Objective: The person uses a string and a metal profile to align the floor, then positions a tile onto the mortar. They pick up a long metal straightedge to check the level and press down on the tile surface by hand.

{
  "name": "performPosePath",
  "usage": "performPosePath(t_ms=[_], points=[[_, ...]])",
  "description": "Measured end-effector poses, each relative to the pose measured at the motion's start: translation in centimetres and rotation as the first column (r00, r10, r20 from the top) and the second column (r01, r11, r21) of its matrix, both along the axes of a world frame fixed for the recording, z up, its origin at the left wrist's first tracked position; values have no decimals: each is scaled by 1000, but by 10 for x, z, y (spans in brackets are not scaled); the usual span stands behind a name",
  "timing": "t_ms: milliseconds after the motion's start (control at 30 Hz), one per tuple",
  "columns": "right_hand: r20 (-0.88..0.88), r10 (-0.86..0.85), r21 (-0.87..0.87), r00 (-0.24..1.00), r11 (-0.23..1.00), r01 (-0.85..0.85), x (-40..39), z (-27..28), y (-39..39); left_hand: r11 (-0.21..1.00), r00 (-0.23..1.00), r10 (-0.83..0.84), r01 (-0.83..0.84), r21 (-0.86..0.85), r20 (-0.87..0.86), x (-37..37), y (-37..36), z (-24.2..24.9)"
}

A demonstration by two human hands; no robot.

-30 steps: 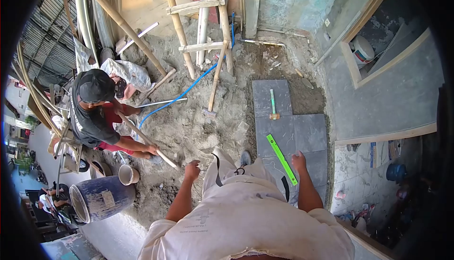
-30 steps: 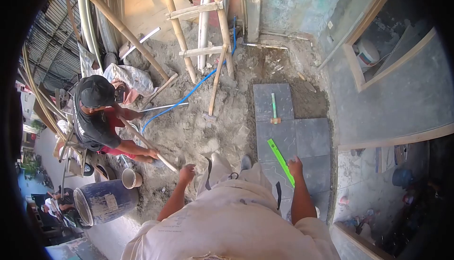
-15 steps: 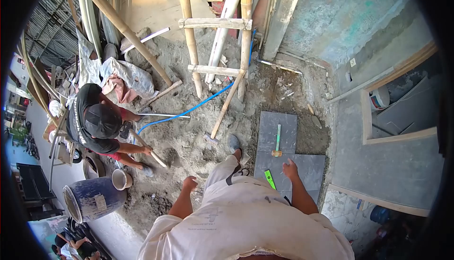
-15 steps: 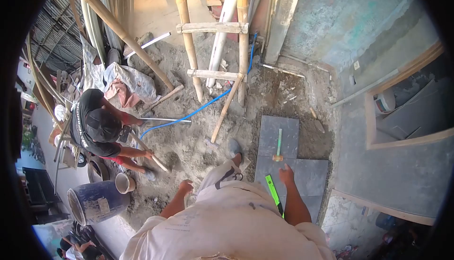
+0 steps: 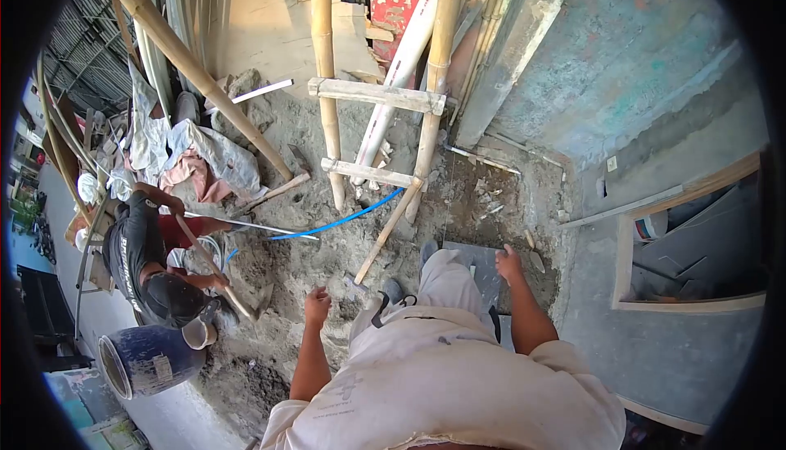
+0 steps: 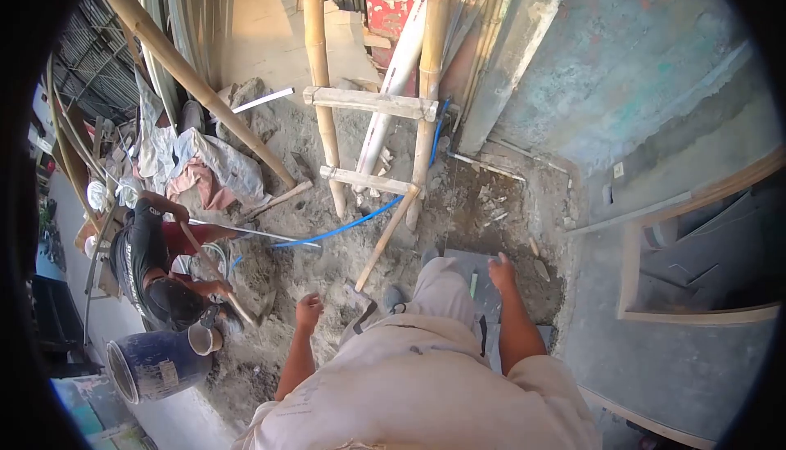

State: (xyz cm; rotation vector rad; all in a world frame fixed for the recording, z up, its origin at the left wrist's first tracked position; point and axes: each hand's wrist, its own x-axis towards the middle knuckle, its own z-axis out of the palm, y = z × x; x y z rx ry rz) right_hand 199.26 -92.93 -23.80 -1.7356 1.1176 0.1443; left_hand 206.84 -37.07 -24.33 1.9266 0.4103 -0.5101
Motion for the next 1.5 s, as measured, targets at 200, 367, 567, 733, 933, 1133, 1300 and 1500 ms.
performPosePath(t_ms=[200,367,567,733,933,1133,1300,1500], points=[[5,318,-390,948,874,-291,166,-70,-57,962,936,273,-266,62,-223,-76,45,-68],[129,349,-335,928,896,-291,365,-10,-92,895,902,165,33,445,-400,-90,24,-95],[298,431,-597,852,780,-186,605,83,-159,871,955,205,-78,486,-213,38,-110,-78],[429,375,-619,822,784,-35,759,137,-195,892,920,386,-392,224,72,137,-203,8],[530,153,-512,834,842,171,873,135,-213,795,800,598,-588,151,-37,129,-219,54],[527,-150,-256,836,911,325,917,139,-235,789,789,563,-424,444,-247,62,-223,27],[430,-38,-390,902,893,224,891,153,-227,827,824,438,-214,520,-358,16,-225,-5],[566,403,-613,719,789,40,778,169,-192,841,864,420,-255,477,-278,20,-207,-21]])
